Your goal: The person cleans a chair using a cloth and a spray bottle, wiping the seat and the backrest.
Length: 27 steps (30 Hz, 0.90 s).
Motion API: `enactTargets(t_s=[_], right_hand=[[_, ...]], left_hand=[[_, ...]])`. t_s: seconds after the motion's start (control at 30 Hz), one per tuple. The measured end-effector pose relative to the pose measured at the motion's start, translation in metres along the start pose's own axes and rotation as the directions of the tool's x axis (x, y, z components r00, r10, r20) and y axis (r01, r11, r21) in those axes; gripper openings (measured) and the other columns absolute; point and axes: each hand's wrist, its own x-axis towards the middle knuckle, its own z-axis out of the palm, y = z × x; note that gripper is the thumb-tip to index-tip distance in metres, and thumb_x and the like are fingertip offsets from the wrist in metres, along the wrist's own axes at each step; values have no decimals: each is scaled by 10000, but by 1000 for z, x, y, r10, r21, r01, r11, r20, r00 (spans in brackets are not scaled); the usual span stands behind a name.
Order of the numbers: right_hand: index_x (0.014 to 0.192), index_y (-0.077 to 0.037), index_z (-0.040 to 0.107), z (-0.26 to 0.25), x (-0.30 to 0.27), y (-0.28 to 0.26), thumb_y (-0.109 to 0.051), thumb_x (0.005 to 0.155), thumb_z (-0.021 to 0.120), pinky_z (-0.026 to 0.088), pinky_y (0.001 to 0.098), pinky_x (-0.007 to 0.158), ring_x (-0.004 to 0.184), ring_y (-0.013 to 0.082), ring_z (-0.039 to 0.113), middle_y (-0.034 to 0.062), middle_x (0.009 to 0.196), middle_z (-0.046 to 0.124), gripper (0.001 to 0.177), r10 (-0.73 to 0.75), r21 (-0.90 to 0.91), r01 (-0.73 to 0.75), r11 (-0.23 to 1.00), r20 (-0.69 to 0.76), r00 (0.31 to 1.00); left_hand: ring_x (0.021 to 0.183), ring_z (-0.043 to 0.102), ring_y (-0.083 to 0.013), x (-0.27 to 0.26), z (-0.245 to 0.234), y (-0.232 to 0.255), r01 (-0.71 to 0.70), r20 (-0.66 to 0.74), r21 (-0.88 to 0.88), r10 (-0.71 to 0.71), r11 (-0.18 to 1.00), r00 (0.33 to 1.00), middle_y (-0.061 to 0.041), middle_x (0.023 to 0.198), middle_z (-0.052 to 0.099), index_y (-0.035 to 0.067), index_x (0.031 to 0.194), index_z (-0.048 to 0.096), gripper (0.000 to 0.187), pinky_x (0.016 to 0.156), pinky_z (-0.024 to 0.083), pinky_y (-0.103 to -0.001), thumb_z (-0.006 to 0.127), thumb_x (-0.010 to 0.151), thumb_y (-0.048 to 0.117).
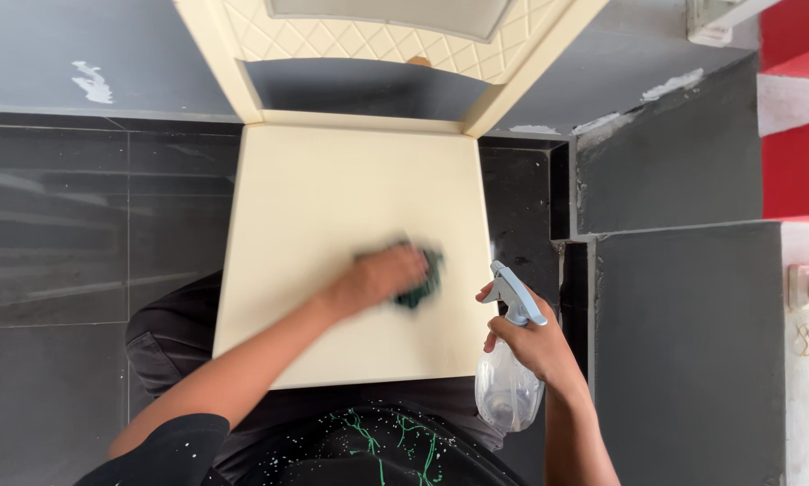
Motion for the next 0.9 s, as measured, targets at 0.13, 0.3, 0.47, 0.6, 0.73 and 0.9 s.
enactTargets(t_s=[0.13,0.3,0.47,0.6,0.73,0.9], right_hand=[[1164,-51,643,-10,-1,4,63,696,576,551,322,557,574,168,685,40,1021,695,486,-24,135,26,990,-15,1000],[1122,-8,666,-23,0,18,68,694,572,579,324,579,589,172,683,71,1014,698,444,-48,197,45,979,12,999],[1110,-23,681,-32,4,23,55,682,585,531,304,579,587,166,682,68,1006,715,445,3,148,0,989,-21,1000],[1118,-27,678,-35,2,24,57,682,585,513,305,579,586,163,693,63,1014,715,454,7,142,-4,990,-24,1000],[1138,-56,653,-36,5,27,55,677,573,530,305,576,564,160,682,42,911,692,481,-11,222,12,975,-5,1000],[1095,-39,682,-37,10,32,49,697,581,518,306,582,566,164,684,74,689,639,420,8,174,-12,985,24,1000]], left_hand=[[1302,608,-305,25,-9,-29,282,-114,194,-264,940,958,-131,1316,682,-2,1205,722,348,1147,455,-404,592,883,-28],[1262,629,-275,34,47,21,-27,172,-84,41,996,984,-130,1285,698,4,1183,721,308,1153,471,-415,622,894,-37],[1246,632,-290,48,50,6,-50,1,-122,51,991,999,-151,1269,690,-10,1171,699,245,1145,488,-422,650,931,-1],[1278,616,-305,79,32,-41,277,-125,214,-255,937,959,-160,1302,699,-12,1204,727,324,1123,461,-423,622,899,-47],[1265,626,-279,83,58,-20,105,-105,40,-100,994,989,-142,1242,706,-18,1154,713,235,1183,462,-433,649,928,-31],[1325,601,-281,74,75,-4,41,49,-5,-41,999,998,-132,1349,689,33,1199,723,281,1182,452,-412,619,945,-29]])
